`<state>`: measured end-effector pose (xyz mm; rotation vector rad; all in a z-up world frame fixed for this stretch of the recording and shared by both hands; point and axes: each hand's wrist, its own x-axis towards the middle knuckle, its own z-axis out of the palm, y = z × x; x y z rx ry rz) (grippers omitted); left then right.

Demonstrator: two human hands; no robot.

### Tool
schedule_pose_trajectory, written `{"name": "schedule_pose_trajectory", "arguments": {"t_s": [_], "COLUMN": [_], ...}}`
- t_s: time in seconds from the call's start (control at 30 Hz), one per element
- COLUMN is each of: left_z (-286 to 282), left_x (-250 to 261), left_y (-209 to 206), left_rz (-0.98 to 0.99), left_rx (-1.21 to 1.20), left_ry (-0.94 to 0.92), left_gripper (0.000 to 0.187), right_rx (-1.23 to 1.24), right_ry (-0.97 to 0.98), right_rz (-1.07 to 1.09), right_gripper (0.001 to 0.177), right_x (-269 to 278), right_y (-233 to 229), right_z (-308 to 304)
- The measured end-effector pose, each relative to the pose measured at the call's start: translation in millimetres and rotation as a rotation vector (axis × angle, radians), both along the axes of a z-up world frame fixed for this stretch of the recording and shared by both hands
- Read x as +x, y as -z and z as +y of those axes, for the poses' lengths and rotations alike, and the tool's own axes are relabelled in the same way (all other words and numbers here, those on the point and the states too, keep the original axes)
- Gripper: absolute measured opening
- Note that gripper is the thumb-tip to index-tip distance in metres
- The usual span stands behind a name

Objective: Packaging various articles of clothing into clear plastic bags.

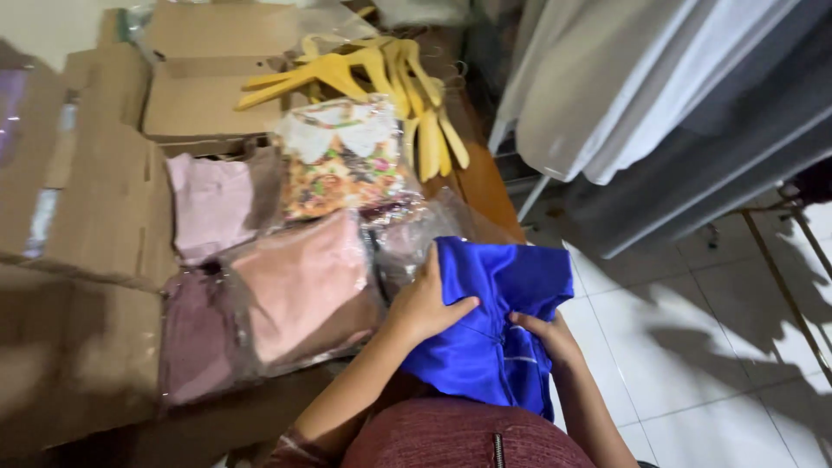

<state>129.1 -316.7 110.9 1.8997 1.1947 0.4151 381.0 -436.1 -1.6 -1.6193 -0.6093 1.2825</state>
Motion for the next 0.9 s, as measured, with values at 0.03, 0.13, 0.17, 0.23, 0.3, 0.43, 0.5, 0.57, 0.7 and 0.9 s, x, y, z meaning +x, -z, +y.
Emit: {"name": "schedule_pose_trajectory", "arguments": {"t_s": [0.03, 0.13, 0.17, 0.23, 0.3, 0.43, 0.5, 0.57, 0.7, 0.9], "left_z": [-3, -9, -13, -28, -52, -91, -105, -110, -106, -91], "left_x": [19, 70, 85, 107, 122, 131, 135, 140, 140, 122], "left_y": [18, 89, 124, 170, 191, 189, 171, 181, 203, 276], "left_rz": [0.002, -0.086, -0.218, -0.339, -0.52, -0.255, 0.033, 0.07, 0.212, 0.01], "left_rx": [-0.005, -0.072, -0.121, -0.187, -0.181, 0.124, 0.234, 0.172, 0.165, 0.284], "left_ry": [0.009, 0.072, 0.01, -0.051, -0.137, -0.01, 0.089, 0.128, 0.234, 0.176], "left_gripper": [0.127, 0.12, 0.104, 0.088, 0.074, 0.068, 0.079, 0.089, 0.096, 0.032], "right_rx": [-0.005, 0.126, 0.128, 0.111, 0.095, 0.12, 0.185, 0.134, 0.008, -0.078], "right_ry": [0.009, 0.124, 0.185, 0.253, 0.363, 0.463, 0.411, 0.462, 0.561, 0.567], "right_rz": [0.002, 0.176, 0.114, 0.056, -0.056, -0.004, -0.016, 0.015, 0.13, 0.262], "right_gripper": [0.049, 0.031, 0.031, 0.031, 0.04, 0.04, 0.04, 0.039, 0.032, 0.022], "right_x": [24, 92, 115, 144, 157, 256, 306, 306, 307, 290], "right_y": [21, 66, 69, 58, 28, 88, 134, 119, 112, 121], "right_z": [-12, -50, -66, -95, -120, -197, -236, -240, -231, -214]}}
